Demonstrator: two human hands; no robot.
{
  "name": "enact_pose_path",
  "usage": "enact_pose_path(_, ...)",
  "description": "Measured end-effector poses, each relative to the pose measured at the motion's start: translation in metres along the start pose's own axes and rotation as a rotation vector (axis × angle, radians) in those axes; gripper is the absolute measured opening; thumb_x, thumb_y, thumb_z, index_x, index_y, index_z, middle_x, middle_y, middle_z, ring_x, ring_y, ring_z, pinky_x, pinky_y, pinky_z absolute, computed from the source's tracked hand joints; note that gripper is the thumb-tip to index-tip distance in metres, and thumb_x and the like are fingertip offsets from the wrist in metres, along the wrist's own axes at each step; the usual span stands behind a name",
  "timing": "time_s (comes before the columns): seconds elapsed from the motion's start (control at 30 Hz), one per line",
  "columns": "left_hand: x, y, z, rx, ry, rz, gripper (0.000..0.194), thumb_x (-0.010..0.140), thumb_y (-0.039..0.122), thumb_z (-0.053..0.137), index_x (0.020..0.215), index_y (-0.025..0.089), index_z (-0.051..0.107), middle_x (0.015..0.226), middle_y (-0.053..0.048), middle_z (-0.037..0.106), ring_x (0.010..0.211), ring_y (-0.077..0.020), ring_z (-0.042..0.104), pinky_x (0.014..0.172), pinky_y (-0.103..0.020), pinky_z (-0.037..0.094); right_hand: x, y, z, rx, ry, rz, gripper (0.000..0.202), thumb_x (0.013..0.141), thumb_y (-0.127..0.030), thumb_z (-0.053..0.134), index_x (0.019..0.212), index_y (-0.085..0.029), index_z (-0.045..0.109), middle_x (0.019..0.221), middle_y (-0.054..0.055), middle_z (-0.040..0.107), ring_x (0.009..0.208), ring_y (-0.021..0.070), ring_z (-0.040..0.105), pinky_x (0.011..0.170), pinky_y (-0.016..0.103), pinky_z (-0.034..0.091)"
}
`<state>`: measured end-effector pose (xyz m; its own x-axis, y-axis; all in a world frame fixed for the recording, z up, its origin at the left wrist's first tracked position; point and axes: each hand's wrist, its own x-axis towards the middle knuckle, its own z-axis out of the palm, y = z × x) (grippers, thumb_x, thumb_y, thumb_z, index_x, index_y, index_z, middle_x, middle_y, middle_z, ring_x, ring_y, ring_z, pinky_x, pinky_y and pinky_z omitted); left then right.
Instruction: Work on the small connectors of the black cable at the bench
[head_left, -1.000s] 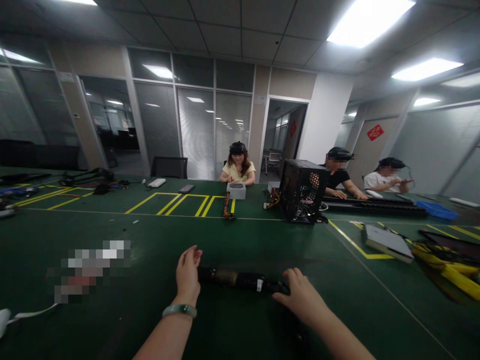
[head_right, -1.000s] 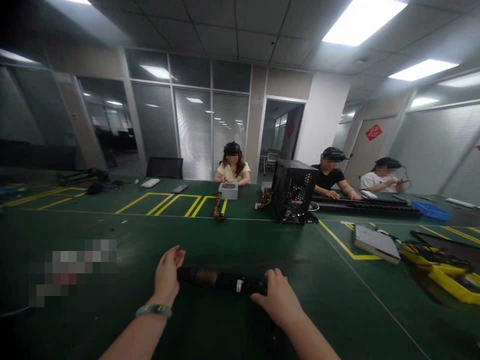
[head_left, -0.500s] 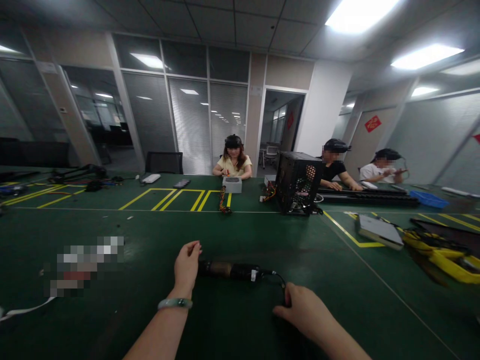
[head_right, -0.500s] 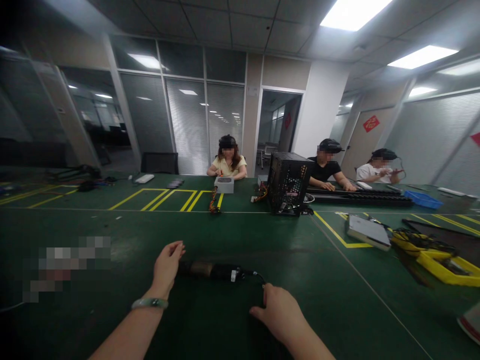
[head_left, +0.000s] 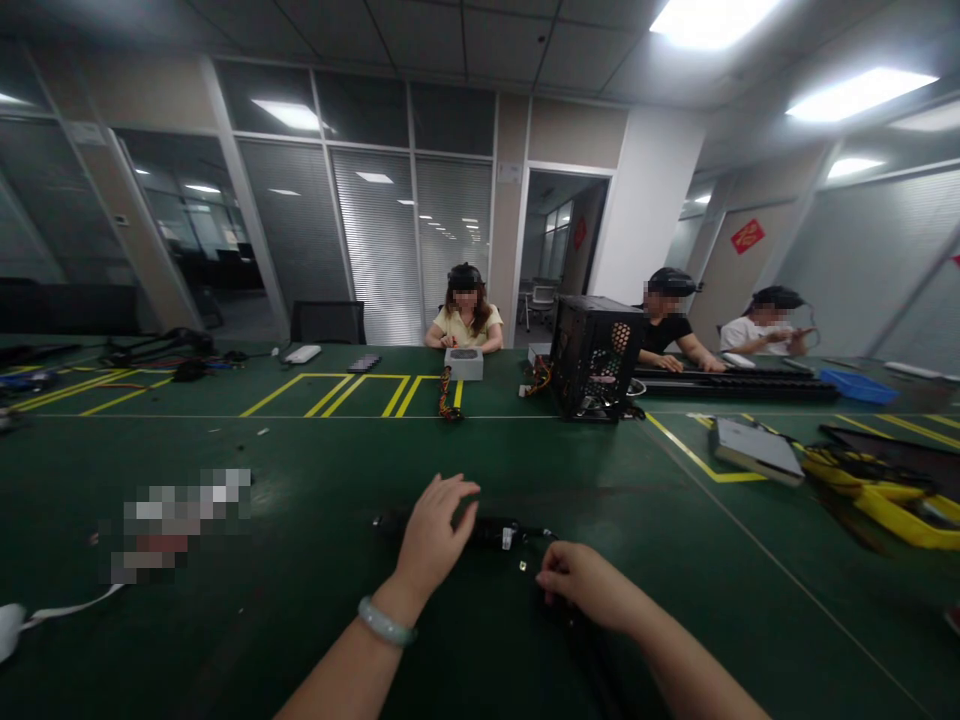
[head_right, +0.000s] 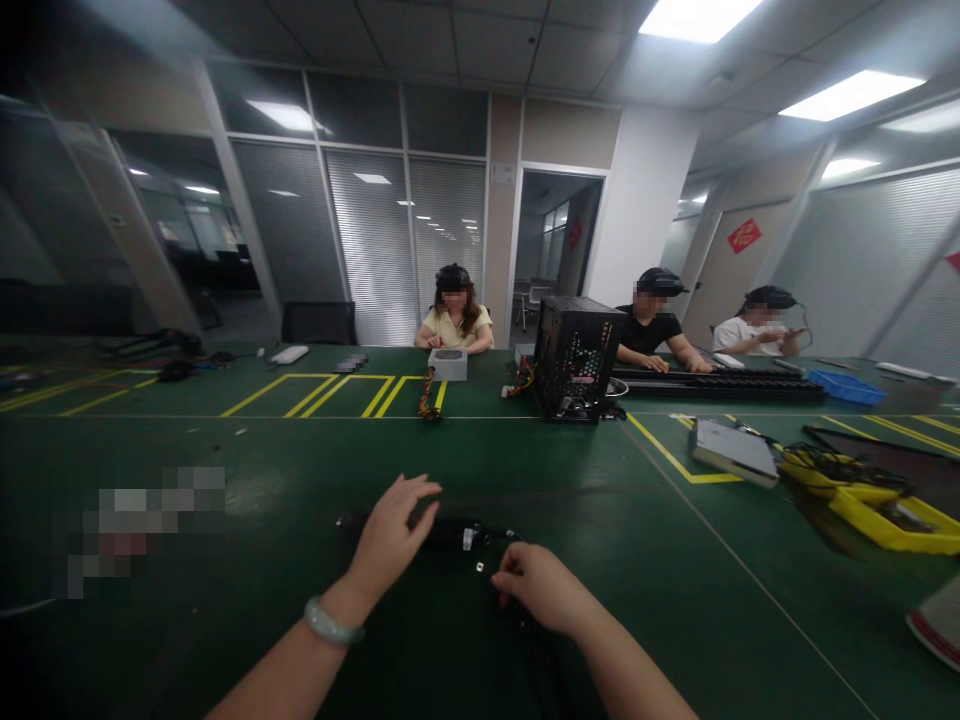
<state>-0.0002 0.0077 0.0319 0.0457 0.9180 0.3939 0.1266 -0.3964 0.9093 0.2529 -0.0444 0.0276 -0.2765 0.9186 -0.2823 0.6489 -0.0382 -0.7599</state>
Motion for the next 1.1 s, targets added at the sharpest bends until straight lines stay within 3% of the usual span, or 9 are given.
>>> enact_pose_path(0.03, -0.003, 0.004, 0.011, 0.137, -0.152, 0.072, 0.026, 0.079, 0.018, 0.07, 0.104, 0.025, 0.068, 0.12, -0.005, 0.063, 0.127, -0.0279, 0.045, 0.116, -0.049, 0.017, 0.004, -0.001, 0.001, 0.005, -0.003, -0.008, 0.018, 0.087, -0.033, 0.056, 0.092, -0.019, 0.065, 0.079, 0.002, 0.073, 0.068, 0.0153, 0.064, 0.055, 0.022, 0.04)
enact_pose_path(0.1, -0.009, 0.003, 0.029, 0.406, -0.343, 0.182, 0.037, 0.084, 0.026, 0.066, 0.12, 0.028, 0.061, 0.132, -0.003, 0.057, 0.13, -0.0272, 0.043, 0.116, -0.051, 0.012, 0.011, -0.005, 0.002, -0.005, 0.002, -0.037, 0.015, 0.085, -0.031, 0.057, 0.09, -0.019, 0.065, 0.076, 0.001, 0.072, 0.065, 0.0141, 0.062, 0.054, 0.021, 0.039)
enact_pose_path(0.17, -0.011, -0.003, 0.039, 0.578, -0.445, 0.224, 0.041, 0.085, 0.029, 0.065, 0.125, 0.03, 0.057, 0.13, -0.003, 0.058, 0.124, -0.0267, 0.048, 0.114, -0.051, 0.016, 0.019, -0.007, 0.002, 0.002, 0.001, -0.063, 0.013, 0.084, -0.029, 0.058, 0.089, -0.018, 0.065, 0.074, 0.001, 0.071, 0.065, 0.0138, 0.062, 0.056, 0.021, 0.038)
enact_pose_path(0.23, -0.012, -0.008, 0.041, 0.666, -0.488, 0.222, 0.043, 0.085, 0.029, 0.064, 0.127, 0.03, 0.055, 0.124, -0.004, 0.06, 0.116, -0.0257, 0.052, 0.106, -0.046, 0.028, 0.026, -0.008, 0.002, 0.048, 0.016, -0.085, 0.013, 0.083, -0.029, 0.059, 0.088, -0.018, 0.064, 0.073, 0.0, 0.07, 0.065, 0.0137, 0.062, 0.057, 0.021, 0.039)
enact_pose_path(0.43, -0.006, -0.004, 0.027, 0.687, -0.48, 0.187, 0.037, 0.08, 0.028, 0.065, 0.117, 0.029, 0.062, 0.11, -0.006, 0.064, 0.103, -0.0261, 0.056, 0.093, -0.038, 0.036, 0.045, 0.002, 0.008, 0.209, 0.228, -0.15, 0.017, 0.084, -0.033, 0.058, 0.08, -0.017, 0.059, 0.068, 0.0, 0.066, 0.067, 0.0147, 0.061, 0.063, 0.023, 0.043)
enact_pose_path(0.63, -0.004, -0.01, 0.002, 0.493, -0.356, 0.153, 0.031, 0.068, 0.024, 0.073, 0.098, 0.03, 0.069, 0.091, -0.004, 0.066, 0.088, -0.0264, 0.058, 0.088, -0.038, 0.038, 0.041, 0.008, 0.028, 0.12, 0.335, -0.118, 0.015, 0.087, -0.033, 0.054, 0.09, -0.019, 0.061, 0.08, 0.0, 0.068, 0.074, 0.0162, 0.063, 0.065, 0.023, 0.045)
enact_pose_path(0.83, -0.014, -0.012, 0.01, 0.498, -0.356, 0.174, 0.026, 0.074, 0.016, 0.065, 0.097, 0.028, 0.067, 0.094, -0.005, 0.065, 0.09, -0.0265, 0.058, 0.089, -0.039, 0.037, 0.038, -0.004, 0.038, 0.019, 0.37, -0.212, 0.01, 0.086, -0.026, 0.055, 0.089, -0.021, 0.063, 0.083, 0.0, 0.069, 0.076, 0.016, 0.065, 0.066, 0.023, 0.045)
enact_pose_path(1.1, -0.01, -0.013, 0.014, 0.481, -0.393, 0.15, 0.015, 0.081, 0.026, 0.064, 0.095, 0.028, 0.068, 0.096, -0.005, 0.064, 0.091, -0.0259, 0.057, 0.09, -0.038, 0.037, 0.047, -0.011, 0.031, -0.074, 0.378, -0.228, 0.005, 0.084, -0.023, 0.056, 0.085, -0.021, 0.06, 0.077, -0.001, 0.067, 0.069, 0.0144, 0.063, 0.059, 0.022, 0.041)
